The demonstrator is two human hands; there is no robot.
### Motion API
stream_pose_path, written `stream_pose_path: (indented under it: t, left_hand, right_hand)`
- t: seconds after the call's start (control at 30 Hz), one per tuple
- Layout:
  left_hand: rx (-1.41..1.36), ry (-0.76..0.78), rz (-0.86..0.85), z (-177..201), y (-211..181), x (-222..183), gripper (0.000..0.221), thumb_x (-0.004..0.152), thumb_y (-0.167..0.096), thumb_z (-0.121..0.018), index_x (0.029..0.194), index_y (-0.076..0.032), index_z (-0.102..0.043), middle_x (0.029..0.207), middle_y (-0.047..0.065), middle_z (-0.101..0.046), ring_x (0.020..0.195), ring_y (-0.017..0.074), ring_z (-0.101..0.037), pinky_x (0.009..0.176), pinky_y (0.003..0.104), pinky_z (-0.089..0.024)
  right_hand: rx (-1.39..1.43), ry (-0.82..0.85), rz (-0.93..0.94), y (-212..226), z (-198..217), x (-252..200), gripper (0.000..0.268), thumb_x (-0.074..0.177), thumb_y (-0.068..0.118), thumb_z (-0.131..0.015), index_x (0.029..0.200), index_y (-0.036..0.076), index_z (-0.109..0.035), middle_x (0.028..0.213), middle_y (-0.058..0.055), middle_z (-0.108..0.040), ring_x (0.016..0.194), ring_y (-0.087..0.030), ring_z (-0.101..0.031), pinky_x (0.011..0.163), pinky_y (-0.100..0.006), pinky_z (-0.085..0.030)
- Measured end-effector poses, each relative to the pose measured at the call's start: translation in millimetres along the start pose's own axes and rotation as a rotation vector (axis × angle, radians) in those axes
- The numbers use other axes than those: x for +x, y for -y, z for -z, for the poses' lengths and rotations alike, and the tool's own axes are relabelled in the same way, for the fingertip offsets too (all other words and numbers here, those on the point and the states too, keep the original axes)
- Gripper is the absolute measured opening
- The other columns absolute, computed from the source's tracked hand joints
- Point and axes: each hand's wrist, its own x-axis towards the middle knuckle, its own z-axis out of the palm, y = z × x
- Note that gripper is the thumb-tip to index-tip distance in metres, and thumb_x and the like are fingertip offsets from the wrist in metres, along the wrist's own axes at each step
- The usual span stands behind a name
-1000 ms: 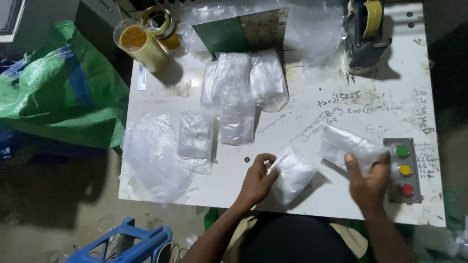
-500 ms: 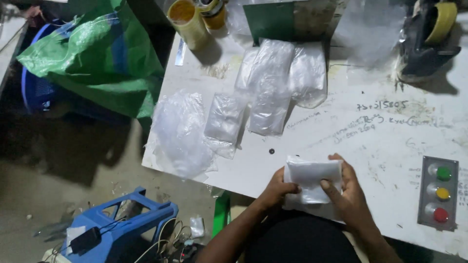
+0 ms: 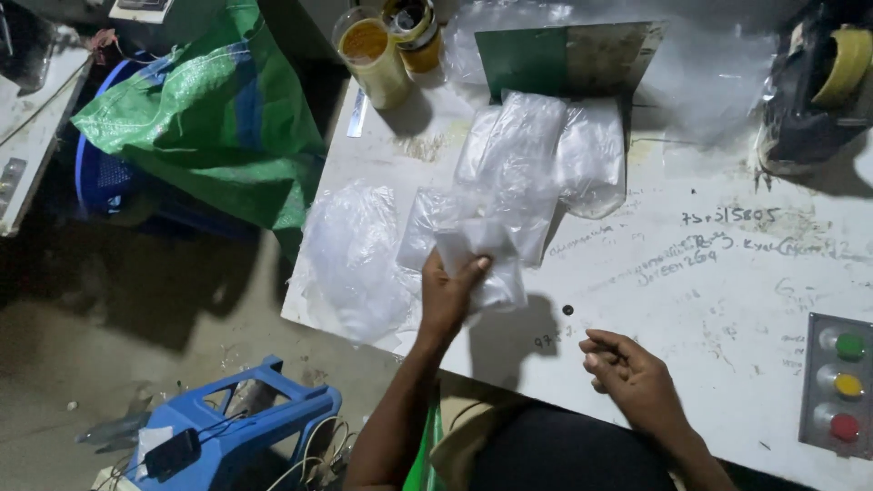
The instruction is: A person is collecting clear plastic bags from a machine and stacking them on a table in a factory.
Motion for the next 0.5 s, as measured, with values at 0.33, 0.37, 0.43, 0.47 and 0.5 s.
stream_pose_path:
  t: [0.33, 0.37, 0.43, 0.47, 0.5]
  left_hand:
    - [0.13, 0.449, 0.048, -95, 62, -51, 0.04, 0.081, -0.027, -0.08, 0.113, -0.008, -0.064, 0.099, 0.005, -0.07, 0.089, 0.0158, -0.065, 0.076, 0.03, -0.055]
    - [0.235, 0.509, -0.063, -105, 61, -56, 0.047, 0.087, -0.036, -0.078, 0.121, -0.006, -0.062, 0.11, 0.013, -0.065, 0.1, 0.0301, -0.063, 0.084, 0.041, -0.053]
    - [0.335, 0.589, -0.167, -120, 70, -59, 0.055, 0.093, -0.045, -0.075, 0.128, -0.005, -0.059, 0.121, 0.021, -0.06, 0.112, 0.0443, -0.062, 0.091, 0.052, -0.05]
    - [0.344, 0.595, -0.237, -124, 81, -58, 0.052, 0.096, -0.043, -0.068, 0.13, -0.005, -0.061, 0.114, 0.015, -0.064, 0.104, 0.0326, -0.065, 0.088, 0.043, -0.053]
    - [0.352, 0.599, -0.307, -130, 92, -57, 0.049, 0.099, -0.042, -0.062, 0.131, -0.006, -0.062, 0.108, 0.009, -0.068, 0.096, 0.0208, -0.068, 0.084, 0.035, -0.056]
  right_hand:
    - [0.482, 0.09, 0.223, -66, 34, 42, 0.062, 0.074, 0.001, -0.081, 0.134, -0.001, -0.062, 0.122, -0.02, -0.076, 0.11, -0.03, -0.071, 0.091, -0.041, -0.059]
    - [0.442, 0.021, 0.196, -74, 52, 43, 0.052, 0.078, -0.003, -0.078, 0.127, -0.007, -0.063, 0.113, -0.026, -0.075, 0.102, -0.033, -0.071, 0.084, -0.047, -0.059]
    - [0.407, -0.069, 0.157, -58, 90, 22, 0.041, 0.082, -0.007, -0.076, 0.121, -0.013, -0.064, 0.103, -0.032, -0.075, 0.093, -0.036, -0.071, 0.077, -0.053, -0.06]
    - [0.377, -0.253, -0.023, -34, 109, 1, 0.04, 0.088, 0.003, -0.07, 0.126, -0.008, -0.062, 0.11, -0.028, -0.071, 0.096, -0.039, -0.069, 0.077, -0.05, -0.057]
    - [0.345, -0.429, -0.209, -10, 129, -21, 0.039, 0.094, 0.013, -0.063, 0.13, -0.002, -0.06, 0.117, -0.023, -0.067, 0.099, -0.043, -0.068, 0.076, -0.047, -0.055]
